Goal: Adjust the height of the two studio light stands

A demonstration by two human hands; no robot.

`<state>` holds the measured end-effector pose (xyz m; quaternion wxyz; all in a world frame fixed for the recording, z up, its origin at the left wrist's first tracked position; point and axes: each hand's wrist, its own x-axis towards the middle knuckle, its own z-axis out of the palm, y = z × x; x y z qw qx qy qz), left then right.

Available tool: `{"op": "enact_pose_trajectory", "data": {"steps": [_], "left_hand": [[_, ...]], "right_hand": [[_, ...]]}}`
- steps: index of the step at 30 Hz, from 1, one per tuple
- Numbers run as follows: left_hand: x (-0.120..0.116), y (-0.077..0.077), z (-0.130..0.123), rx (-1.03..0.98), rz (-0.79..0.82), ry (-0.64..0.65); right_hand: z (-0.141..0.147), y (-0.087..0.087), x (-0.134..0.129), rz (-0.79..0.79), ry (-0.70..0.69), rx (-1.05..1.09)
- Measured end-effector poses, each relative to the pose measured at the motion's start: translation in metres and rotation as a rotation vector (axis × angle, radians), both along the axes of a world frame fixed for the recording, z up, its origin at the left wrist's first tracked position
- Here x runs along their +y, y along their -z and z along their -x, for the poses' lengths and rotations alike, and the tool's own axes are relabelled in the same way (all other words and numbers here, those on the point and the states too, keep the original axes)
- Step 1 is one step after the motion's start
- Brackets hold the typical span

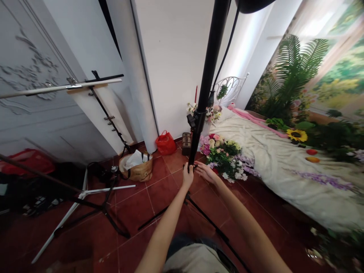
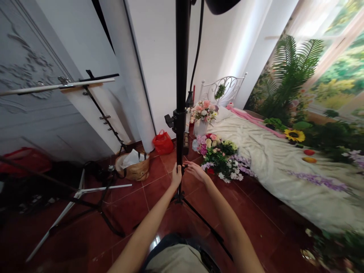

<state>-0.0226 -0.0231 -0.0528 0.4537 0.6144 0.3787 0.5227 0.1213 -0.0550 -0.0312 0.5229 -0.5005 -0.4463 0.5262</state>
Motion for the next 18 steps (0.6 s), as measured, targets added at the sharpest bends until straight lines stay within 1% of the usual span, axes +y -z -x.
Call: {"op": "enact_pose_trajectory", "data": {"steps": [2,5,7,10,12,13,15,18], "left_hand": [[0.0,-0.001,0.0,0.004,-0.006,0.01],[0.0,-0.002,0.0,0.008,-0.016,0.017],[-0.001,-0.002,0.0,0.005,-0.014,0.018],[-0.001,-0.003,0.0,0.01,-0.003,0.012],[-0.001,-0.003,0.0,0.021,0.005,0.009],[-0.001,-0.003,0.0,0.024,0.009,0.013],[-0.002,-0.004,0.001,0.026,0.012,0.025],[-0.002,-0.004,0.001,0.027,0.002,0.03]], "right_hand": [[0.012,0.011,-0.004,-0.03,0.081,0.103],[0.03,0.024,-0.002,-0.062,0.186,0.18],[0.039,0.031,0.002,-0.055,0.263,0.189],[0.046,0.036,0.012,-0.043,0.447,0.146],[0.047,0.036,0.018,-0.053,0.541,0.08],[0.047,0.034,0.021,-0.062,0.562,0.054],[0.043,0.028,0.026,-0.05,0.563,-0.029],[0.036,0.013,0.033,0.056,0.507,-0.267]]}}
